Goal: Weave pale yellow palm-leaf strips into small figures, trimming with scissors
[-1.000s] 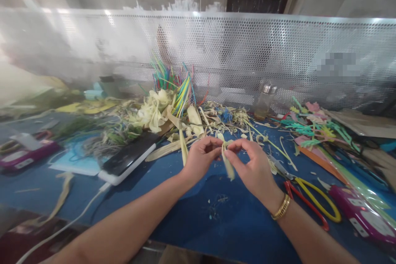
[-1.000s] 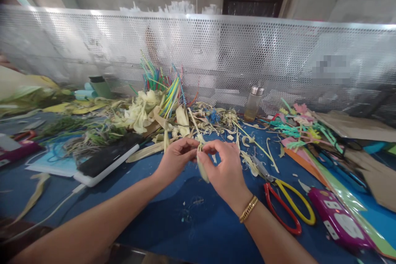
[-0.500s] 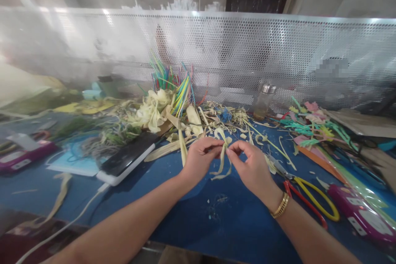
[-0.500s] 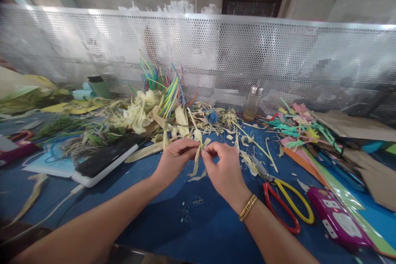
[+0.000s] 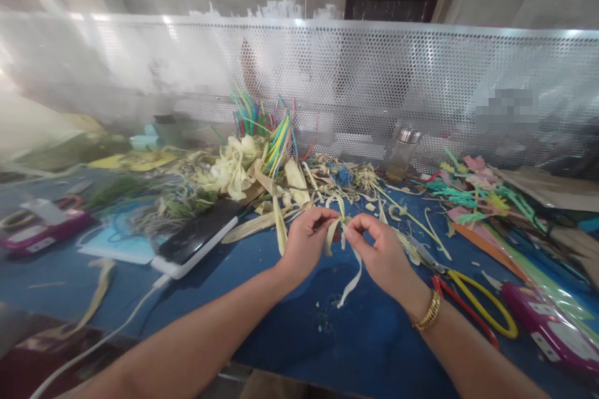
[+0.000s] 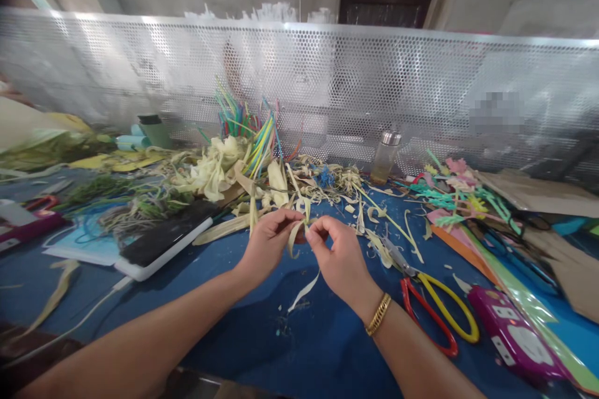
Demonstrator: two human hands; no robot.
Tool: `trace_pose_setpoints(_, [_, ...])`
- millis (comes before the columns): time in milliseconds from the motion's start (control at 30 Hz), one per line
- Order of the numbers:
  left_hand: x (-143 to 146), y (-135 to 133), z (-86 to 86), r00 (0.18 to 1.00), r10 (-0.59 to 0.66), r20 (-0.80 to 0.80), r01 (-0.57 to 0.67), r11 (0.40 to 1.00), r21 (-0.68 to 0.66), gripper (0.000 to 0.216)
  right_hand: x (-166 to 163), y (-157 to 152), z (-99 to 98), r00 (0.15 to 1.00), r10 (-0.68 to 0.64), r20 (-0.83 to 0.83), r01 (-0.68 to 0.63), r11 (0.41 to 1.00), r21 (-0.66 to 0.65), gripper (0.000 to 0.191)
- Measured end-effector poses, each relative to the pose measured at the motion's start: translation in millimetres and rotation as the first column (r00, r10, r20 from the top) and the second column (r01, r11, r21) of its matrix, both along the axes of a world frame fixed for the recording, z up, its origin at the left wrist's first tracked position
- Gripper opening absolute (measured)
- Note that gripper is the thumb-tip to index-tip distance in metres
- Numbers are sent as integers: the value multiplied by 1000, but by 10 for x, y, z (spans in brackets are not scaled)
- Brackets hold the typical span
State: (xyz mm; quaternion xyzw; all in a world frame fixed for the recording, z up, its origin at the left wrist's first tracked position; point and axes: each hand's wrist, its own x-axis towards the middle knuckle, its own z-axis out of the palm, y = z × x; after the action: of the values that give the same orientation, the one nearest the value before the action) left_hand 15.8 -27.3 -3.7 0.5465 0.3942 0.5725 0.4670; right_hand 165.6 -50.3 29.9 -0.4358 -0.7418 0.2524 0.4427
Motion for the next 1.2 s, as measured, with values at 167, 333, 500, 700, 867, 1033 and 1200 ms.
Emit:
trace_pose_setpoints(167, [7,-28,48,994,-83,72,87,995,-58,18,27,31,-36,999,-51,17,51,999,-8,20])
trace_pose_setpoints(333, [-13,-80,98,984,-158,83,165,983,-83,22,60,77,-53,990,-125,63,123,992,35,12])
trace_pose_setpoints(500, [-25,-54,81,979,-186,87,192,978,-78,28,55,67,-66,986,-144,87,136,986,93,8])
trace_pose_setpoints(700, [-20,-20,47,992,-125,-8,124,990,-64,28,60,50,-71,973,-141,182,122,986,110,13])
trace_pose_setpoints(867, [-34,-17,64,993,-81,-81,81,997,-9,24,56,30,-30,975,-100,200,87,993,74,15])
trace_pose_setpoints(1033, [-38,-4,66,995,-62,-83,62,998,-4,22,46,22,-17,983,-71,170,65,997,39,14])
trace_pose_setpoints(1200, [-35,-3,66,987,-146,-63,143,988,-56,26,46,41,-37,998,-68,-13,66,992,-105,19])
